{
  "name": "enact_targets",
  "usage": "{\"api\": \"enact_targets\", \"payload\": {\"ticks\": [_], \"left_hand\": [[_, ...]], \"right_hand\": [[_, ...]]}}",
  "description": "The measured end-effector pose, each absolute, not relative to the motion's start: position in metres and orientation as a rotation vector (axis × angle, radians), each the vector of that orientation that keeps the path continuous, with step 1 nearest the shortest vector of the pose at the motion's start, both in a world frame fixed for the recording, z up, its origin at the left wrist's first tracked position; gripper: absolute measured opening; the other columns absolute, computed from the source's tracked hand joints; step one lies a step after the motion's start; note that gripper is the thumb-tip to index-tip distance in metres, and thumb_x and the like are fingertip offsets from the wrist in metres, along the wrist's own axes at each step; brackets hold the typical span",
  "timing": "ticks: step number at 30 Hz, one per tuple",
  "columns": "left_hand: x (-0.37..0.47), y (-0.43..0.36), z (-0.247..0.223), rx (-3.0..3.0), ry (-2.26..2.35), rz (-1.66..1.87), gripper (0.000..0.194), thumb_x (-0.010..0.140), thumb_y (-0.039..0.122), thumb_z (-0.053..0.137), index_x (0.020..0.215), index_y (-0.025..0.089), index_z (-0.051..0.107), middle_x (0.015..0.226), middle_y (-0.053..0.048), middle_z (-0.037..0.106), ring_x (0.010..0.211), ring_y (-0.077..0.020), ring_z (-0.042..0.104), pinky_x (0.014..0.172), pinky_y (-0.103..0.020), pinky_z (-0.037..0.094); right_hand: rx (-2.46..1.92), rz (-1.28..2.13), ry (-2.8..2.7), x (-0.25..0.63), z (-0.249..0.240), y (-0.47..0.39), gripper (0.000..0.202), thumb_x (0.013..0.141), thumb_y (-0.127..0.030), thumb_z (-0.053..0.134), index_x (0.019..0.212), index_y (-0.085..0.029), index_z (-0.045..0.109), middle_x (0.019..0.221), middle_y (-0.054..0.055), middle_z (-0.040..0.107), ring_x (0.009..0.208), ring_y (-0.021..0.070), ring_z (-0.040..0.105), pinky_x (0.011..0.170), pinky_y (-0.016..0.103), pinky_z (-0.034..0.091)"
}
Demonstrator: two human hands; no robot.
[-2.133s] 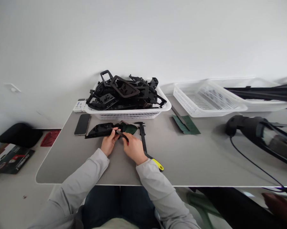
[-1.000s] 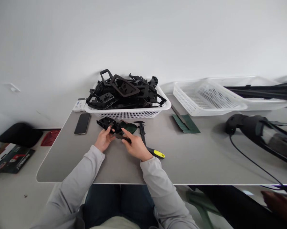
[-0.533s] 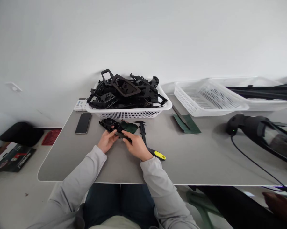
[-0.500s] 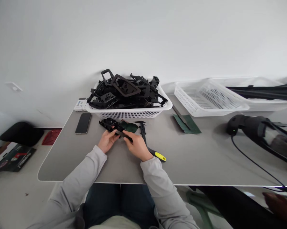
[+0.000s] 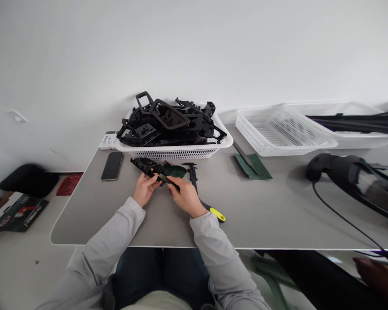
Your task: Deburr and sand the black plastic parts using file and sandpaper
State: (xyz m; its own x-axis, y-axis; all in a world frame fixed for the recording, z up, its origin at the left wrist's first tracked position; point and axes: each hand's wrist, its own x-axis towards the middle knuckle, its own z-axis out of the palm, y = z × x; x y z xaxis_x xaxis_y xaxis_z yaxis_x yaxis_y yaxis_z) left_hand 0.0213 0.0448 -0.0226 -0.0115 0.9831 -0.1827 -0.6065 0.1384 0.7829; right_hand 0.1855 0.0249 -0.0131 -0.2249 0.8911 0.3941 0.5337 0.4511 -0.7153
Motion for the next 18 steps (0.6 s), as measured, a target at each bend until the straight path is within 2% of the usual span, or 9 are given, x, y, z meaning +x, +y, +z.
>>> {"api": "enact_targets", "payload": {"ticks": [7,13,18], "left_hand": [[0.022,0.047,-0.026,0.575,0.9,1.43,0.04,0.057,0.032,0.08,0.082,0.018,0.053,0.077,0.003,0.064,0.066,-0.0094,0.059,0.065,-0.026,0.05],[0.024,0.047,-0.029,0.603,0.904,1.431,0.039,0.06,0.036,0.078,0.083,0.019,0.051,0.077,0.003,0.063,0.065,-0.0093,0.059,0.075,-0.033,0.051],[0.023,0.047,-0.028,0.613,0.916,1.414,0.04,0.059,0.035,0.079,0.083,0.019,0.052,0.078,0.003,0.064,0.068,-0.0107,0.061,0.074,-0.032,0.051]], "right_hand": [[-1.222,0.414,-2.072,0.179,-0.012,0.017,0.032,0.089,-0.024,0.047,0.116,-0.021,0.064,0.096,0.007,0.071,0.084,0.0196,0.067,0.073,0.03,0.053],[-1.316,0.268,-2.024,0.176,-0.013,0.017,0.032,0.089,-0.025,0.046,0.116,-0.022,0.065,0.099,0.007,0.071,0.087,0.0194,0.067,0.073,0.029,0.053],[-1.261,0.268,-2.069,0.173,-0.012,0.016,0.032,0.09,-0.025,0.046,0.115,-0.022,0.065,0.102,0.007,0.071,0.09,0.0196,0.066,0.074,0.029,0.052]]}}
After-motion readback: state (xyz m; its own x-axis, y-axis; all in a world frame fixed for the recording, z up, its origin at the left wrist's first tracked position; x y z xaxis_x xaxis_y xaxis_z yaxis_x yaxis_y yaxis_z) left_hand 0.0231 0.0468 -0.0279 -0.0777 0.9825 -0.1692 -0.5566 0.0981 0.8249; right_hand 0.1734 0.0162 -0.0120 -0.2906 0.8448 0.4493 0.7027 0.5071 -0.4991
